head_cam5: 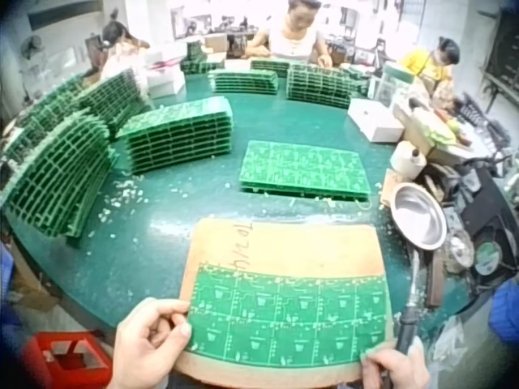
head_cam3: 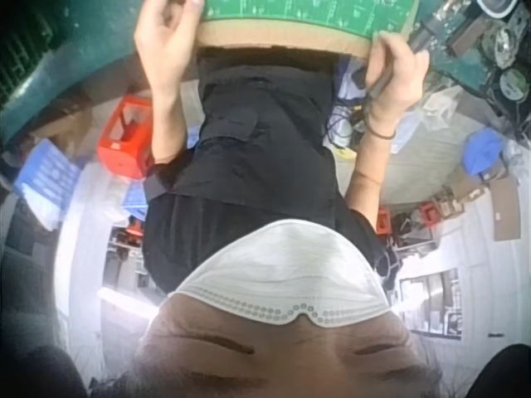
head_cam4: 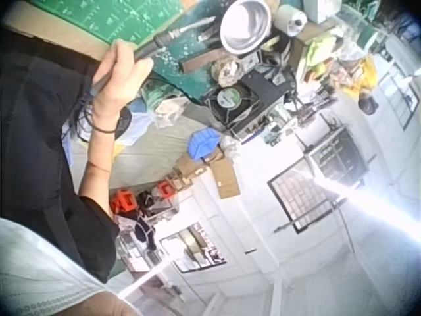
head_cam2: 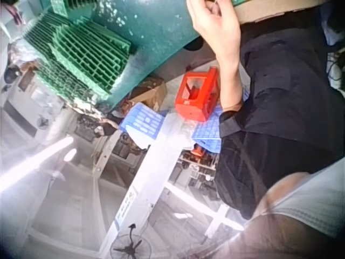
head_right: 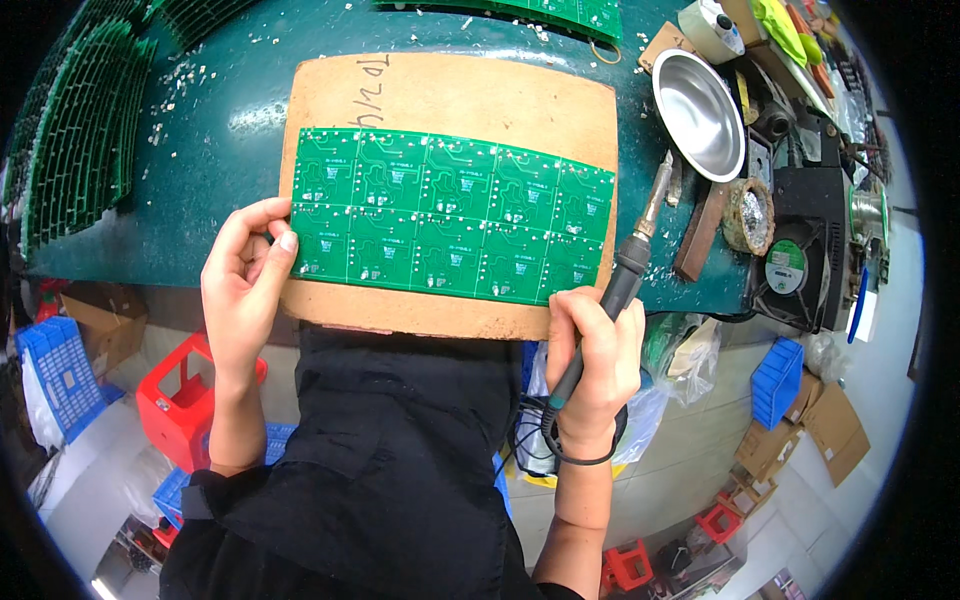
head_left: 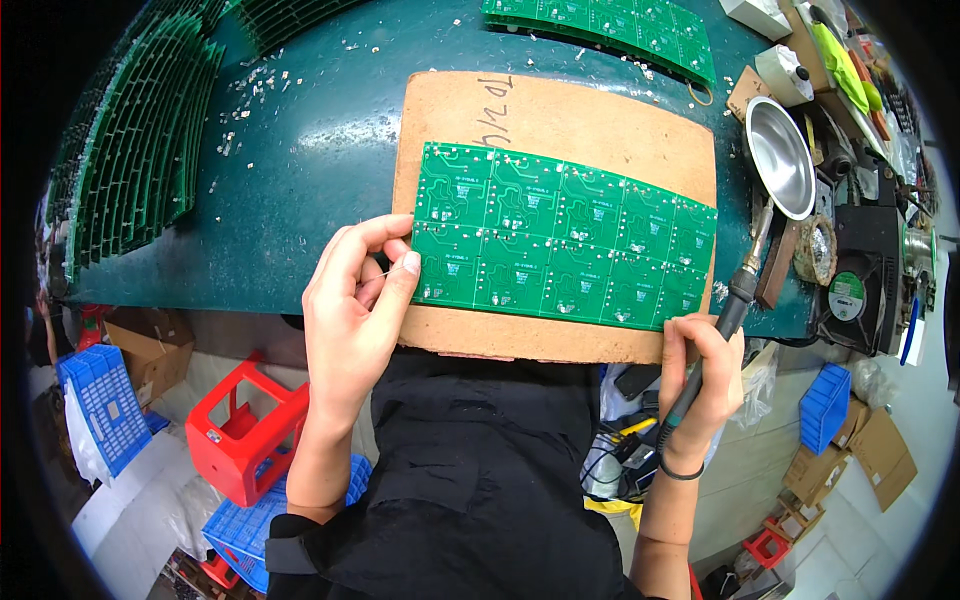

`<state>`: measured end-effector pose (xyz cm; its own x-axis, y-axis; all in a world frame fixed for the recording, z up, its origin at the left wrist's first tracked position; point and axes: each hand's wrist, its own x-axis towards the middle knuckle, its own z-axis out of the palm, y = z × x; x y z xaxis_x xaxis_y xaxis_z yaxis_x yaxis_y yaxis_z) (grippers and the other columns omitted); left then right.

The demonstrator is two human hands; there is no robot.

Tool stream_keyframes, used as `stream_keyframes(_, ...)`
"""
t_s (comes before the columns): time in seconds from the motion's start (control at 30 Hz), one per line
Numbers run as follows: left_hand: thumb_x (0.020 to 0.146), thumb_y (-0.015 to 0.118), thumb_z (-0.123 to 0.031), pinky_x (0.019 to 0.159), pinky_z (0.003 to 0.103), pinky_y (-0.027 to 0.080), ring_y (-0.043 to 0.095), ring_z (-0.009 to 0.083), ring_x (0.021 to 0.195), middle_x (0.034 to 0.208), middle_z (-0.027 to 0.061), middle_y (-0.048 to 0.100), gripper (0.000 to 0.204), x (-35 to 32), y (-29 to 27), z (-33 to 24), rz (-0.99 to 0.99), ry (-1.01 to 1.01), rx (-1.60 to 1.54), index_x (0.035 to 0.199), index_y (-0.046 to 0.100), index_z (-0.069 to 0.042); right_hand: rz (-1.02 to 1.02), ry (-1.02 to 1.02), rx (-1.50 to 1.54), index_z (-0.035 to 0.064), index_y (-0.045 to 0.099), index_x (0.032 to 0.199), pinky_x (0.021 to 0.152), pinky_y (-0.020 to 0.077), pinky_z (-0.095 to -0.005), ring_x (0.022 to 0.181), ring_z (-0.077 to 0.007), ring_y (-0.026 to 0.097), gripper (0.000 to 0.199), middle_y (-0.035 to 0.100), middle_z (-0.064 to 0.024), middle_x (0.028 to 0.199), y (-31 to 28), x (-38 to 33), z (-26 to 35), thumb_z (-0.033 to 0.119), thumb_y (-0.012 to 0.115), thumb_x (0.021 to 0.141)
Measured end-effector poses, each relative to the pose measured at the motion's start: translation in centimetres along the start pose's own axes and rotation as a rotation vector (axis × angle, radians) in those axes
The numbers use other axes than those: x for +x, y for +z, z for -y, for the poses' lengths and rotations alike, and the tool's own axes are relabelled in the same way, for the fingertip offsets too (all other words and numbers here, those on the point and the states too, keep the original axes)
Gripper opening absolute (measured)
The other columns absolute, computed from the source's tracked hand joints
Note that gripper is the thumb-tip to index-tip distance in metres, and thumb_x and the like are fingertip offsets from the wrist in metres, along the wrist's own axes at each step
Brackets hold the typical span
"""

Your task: The person solders electronic components onto circuit boards using a soldering iron and stacks the circuit boards on the workstation.

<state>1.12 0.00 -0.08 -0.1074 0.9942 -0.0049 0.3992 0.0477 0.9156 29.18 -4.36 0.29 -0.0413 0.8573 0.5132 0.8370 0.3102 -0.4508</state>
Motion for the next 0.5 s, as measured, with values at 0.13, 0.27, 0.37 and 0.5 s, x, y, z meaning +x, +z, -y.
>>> stream_keyframes(0.13,0.084,0.064,0.002,0.053,0.019,0.032,0.033,0.0038,0.057,0.085,0.0009,0.057,0.026,0.2,-0.1,-0.1,-0.01,0.009,-0.011,0.109,0.063,0.001,0.02,0.209,0.115,0.0025,0.062,0.096,0.073,0.0497,-0.0333,0.076,-0.0245,0.062,0.023,0.065,-0.0113,0.083,-0.7,0.1,0.5,-0.01,0.069,0.078)
stream_keyframes(0.27,0.084,0.065,0.001,0.052,0.019,0.031,0.032,0.0036,0.057,0.085,0.0004,0.057,0.027,0.4,-0.1,0.0,0.005,0.02,-0.004,0.111,0.063,0.001,-0.021,0.154,0.106,0.001,0.061,0.099,0.074,0.0502,-0.0325,0.08,-0.0246,0.063,0.022,0.066,-0.0118,0.088,-0.3,-0.3,0.3,-0.007,0.069,0.08)
stream_keyframes(0.37,0.087,0.064,-0.001,0.055,0.018,0.034,0.035,0.0018,0.06,0.087,-0.001,0.058,0.027,0.3,-0.4,0.0,0.031,-0.04,-0.137,0.114,0.062,0.002,-0.011,0.182,0.111,0.0014,0.061,0.101,0.075,0.05,-0.0325,0.083,-0.0248,0.063,0.023,0.066,-0.0121,0.09,-0.2,-0.2,0.6,-0.007,0.068,0.08)
stream_keyframes(0.5,0.093,0.062,-0.007,0.066,0.016,0.043,0.051,0.0006,0.073,0.095,-0.0008,0.061,0.03,0.7,-0.7,-0.6,0.165,-0.276,-0.487,0.121,0.059,0.004,-0.054,0.328,0.264,0.0011,0.06,0.102,0.081,0.0498,-0.0308,0.088,-0.0221,0.064,0.023,0.066,-0.0124,0.094,-0.1,-1.1,0.1,-0.007,0.067,0.082)
